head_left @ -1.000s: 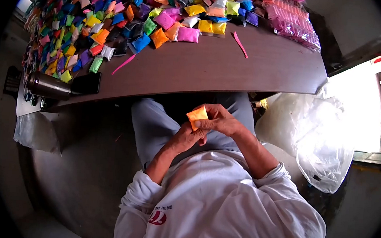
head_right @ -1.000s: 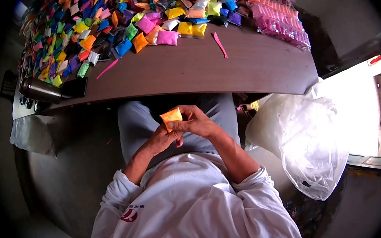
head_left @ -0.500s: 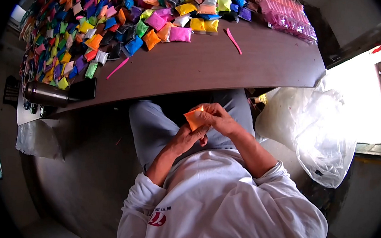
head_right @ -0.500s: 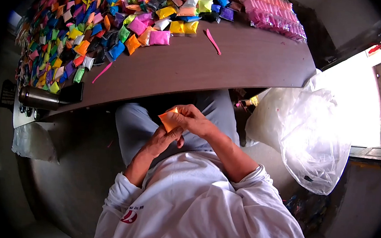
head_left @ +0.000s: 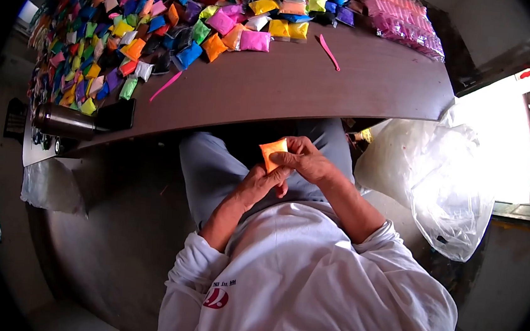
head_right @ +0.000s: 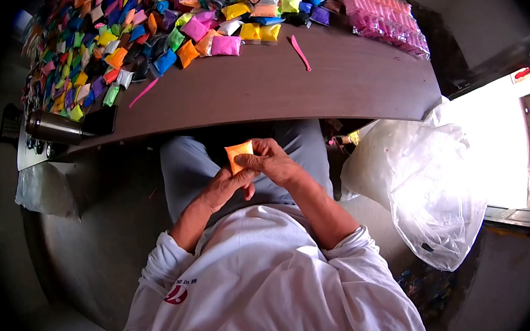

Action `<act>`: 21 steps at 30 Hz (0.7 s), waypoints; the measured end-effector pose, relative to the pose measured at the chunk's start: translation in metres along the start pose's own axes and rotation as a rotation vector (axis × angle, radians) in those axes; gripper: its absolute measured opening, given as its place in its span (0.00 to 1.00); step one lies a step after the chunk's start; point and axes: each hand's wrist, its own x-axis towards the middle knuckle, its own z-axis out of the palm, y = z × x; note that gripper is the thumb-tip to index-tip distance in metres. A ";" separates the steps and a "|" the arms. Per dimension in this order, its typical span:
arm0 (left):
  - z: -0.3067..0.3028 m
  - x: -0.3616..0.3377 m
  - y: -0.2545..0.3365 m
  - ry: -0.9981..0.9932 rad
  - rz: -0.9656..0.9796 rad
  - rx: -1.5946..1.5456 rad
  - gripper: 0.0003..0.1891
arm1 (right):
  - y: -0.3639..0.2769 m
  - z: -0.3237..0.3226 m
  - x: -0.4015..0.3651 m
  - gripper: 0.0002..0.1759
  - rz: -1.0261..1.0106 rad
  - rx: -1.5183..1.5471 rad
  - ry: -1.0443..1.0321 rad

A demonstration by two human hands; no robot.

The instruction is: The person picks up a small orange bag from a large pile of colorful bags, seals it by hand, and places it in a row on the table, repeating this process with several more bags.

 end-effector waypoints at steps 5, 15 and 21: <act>0.004 -0.005 0.011 0.025 0.026 -0.080 0.14 | 0.006 0.002 0.005 0.13 -0.076 0.012 0.089; -0.027 -0.023 -0.016 0.338 -0.024 -0.142 0.19 | -0.048 0.000 0.034 0.10 -0.256 0.097 0.228; -0.069 -0.034 -0.044 0.543 0.002 -0.704 0.16 | -0.077 0.005 0.065 0.15 -0.203 -0.089 0.188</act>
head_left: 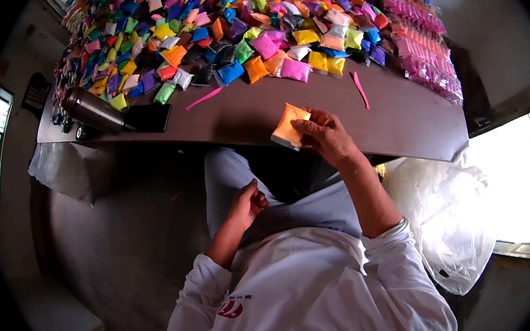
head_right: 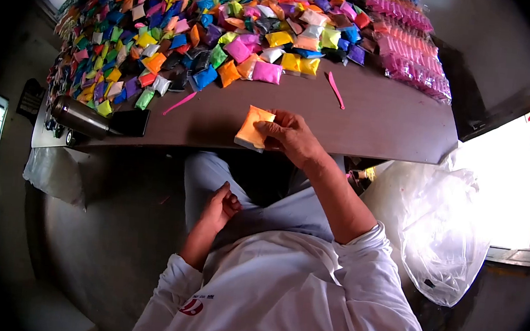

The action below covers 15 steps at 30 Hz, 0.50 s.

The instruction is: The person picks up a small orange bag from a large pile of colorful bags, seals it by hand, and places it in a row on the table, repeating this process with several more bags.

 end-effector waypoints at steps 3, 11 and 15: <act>-0.002 -0.001 0.003 -0.001 0.025 -0.005 0.16 | -0.002 0.003 0.016 0.15 -0.014 0.015 -0.007; -0.002 0.006 0.003 -0.112 0.026 -0.053 0.18 | 0.008 0.009 -0.002 0.16 0.113 -0.198 -0.118; 0.008 0.003 0.008 -0.254 0.051 -0.021 0.22 | 0.023 0.009 -0.027 0.18 0.163 -0.450 -0.269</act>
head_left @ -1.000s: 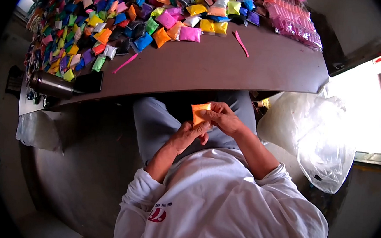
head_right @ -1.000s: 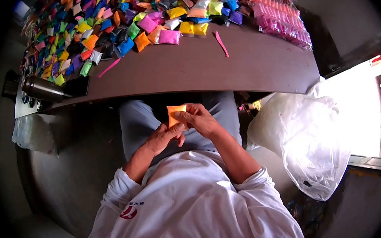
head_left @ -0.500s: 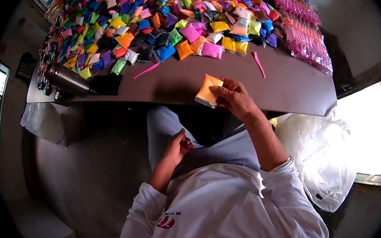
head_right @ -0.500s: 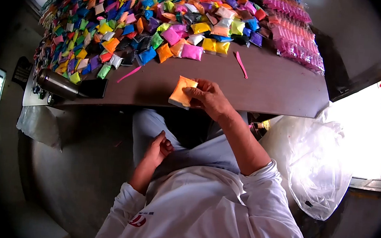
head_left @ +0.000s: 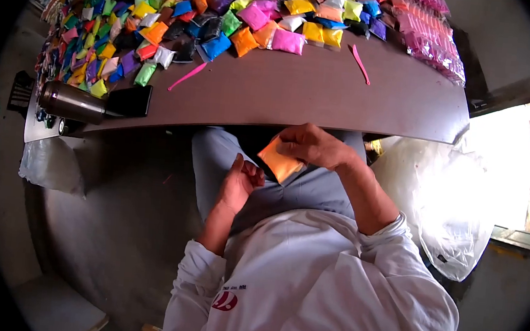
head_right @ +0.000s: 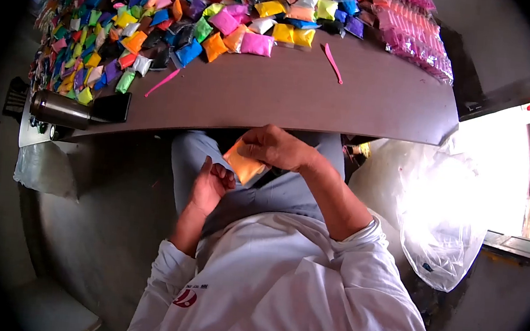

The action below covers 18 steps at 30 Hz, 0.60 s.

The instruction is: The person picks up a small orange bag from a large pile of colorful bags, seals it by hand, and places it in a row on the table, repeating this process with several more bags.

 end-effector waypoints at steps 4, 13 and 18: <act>0.009 0.002 -0.004 -0.137 -0.030 -0.007 0.23 | 0.017 0.009 -0.009 0.19 0.046 -0.017 0.033; 0.060 0.005 -0.022 -0.108 0.100 0.424 0.28 | 0.049 0.009 -0.005 0.21 0.099 0.230 0.173; 0.061 0.006 -0.019 -0.042 0.083 0.404 0.24 | 0.059 0.028 -0.025 0.12 -0.127 0.744 0.157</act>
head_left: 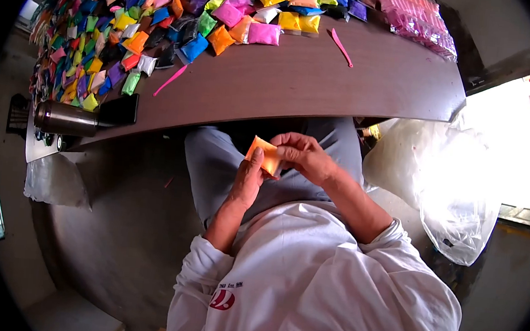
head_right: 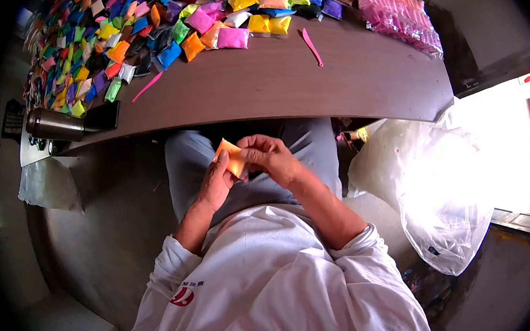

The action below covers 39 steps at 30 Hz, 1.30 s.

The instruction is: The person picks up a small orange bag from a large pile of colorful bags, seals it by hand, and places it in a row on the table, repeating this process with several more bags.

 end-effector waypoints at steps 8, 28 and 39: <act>0.009 -0.006 -0.003 -0.081 -0.052 0.166 0.25 | -0.013 -0.013 -0.016 0.11 0.027 -0.302 0.028; 0.005 -0.007 -0.016 -0.070 -0.078 0.083 0.25 | 0.006 -0.030 -0.037 0.13 0.010 -0.088 0.136; 0.004 -0.008 -0.019 -0.090 -0.084 0.190 0.24 | -0.002 -0.023 -0.038 0.10 -0.156 -0.512 0.238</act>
